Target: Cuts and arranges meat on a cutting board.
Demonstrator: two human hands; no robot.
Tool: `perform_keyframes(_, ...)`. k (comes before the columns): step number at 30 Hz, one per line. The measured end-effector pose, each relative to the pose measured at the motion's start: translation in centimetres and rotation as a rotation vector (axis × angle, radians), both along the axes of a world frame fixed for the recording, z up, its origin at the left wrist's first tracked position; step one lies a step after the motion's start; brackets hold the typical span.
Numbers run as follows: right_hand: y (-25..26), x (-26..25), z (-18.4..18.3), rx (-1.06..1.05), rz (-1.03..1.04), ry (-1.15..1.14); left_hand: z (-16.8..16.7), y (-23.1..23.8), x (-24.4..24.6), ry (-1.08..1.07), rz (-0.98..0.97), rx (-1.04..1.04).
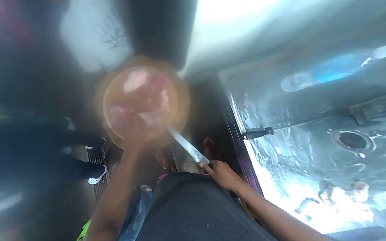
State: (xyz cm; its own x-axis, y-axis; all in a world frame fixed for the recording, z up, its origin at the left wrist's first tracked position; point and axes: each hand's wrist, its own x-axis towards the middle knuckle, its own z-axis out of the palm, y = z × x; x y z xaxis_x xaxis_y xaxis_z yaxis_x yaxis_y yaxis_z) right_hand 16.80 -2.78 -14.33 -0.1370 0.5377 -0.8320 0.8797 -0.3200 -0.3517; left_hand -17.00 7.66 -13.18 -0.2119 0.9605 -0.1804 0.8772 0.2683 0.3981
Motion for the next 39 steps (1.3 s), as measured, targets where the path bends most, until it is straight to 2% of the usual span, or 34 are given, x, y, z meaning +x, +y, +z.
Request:
perform_keyframes(3, 3.1, 0.4, 0.8, 0.016, -0.053, -0.018, -0.1, 1.0, 4.1, 0.054, 0.086, -0.243)
perform_keyframes(6, 7.8, -0.7, 1.4, -0.012, 0.013, -0.040, -0.5, 1.2, 3.7, 0.062, 0.126, -0.260)
perform_keyframes(11, 14.3, -4.0, 4.3, -0.006, 0.127, -0.016, 0.2, -1.7, -2.3, -0.275, 0.282, -0.115)
perform_keyframes(14, 17.0, -4.7, 4.6, 0.080, 0.069, 0.011, -0.6, -2.6, -3.2, -0.530, 0.404, -0.052)
perform_keyframes(17, 19.0, -5.1, 4.8, 0.118, -0.034, 0.004, -1.9, -3.1, -2.7, -0.680, 0.472, -0.006)
perform_keyframes(20, 16.6, -4.1, 3.4, 0.046, -0.078, -0.006, -2.7, -3.4, -2.5, -0.754, 0.505, 0.055)
perform_keyframes(25, 6.5, -1.9, 2.5, 0.053, -0.123, -0.042, -0.8, -3.2, -2.1, -0.771, 0.604, 0.046)
perform_keyframes(28, 4.5, -1.6, 1.7, 0.046, -0.126, -0.039, 2.8, -1.4, -1.1, -0.586, 0.439, 0.091)
perform_keyframes(31, 4.7, -1.1, 1.0, 0.067, -0.173, 0.002, 6.3, 0.4, 0.8, -0.224, 0.131, 0.204)
perform_keyframes(33, 4.9, -0.8, 0.4, 0.081, -0.226, 0.034, 4.5, 1.0, 1.5, -0.020, -0.111, 0.295)
perform_keyframes(36, 4.8, -0.8, -0.3, 0.120, -0.288, 0.041, -3.0, -0.7, 0.8, 0.195, -0.440, 0.224)
perform_keyframes(37, 4.9, -1.0, -0.4, 0.120, -0.286, 0.039, -4.9, -1.8, 0.4, 0.230, -0.495, 0.221)
perform_keyframes(39, 5.8, -1.7, 0.1, 0.114, -0.248, 0.039, -4.5, -2.8, 0.2, 0.192, -0.455, 0.248)
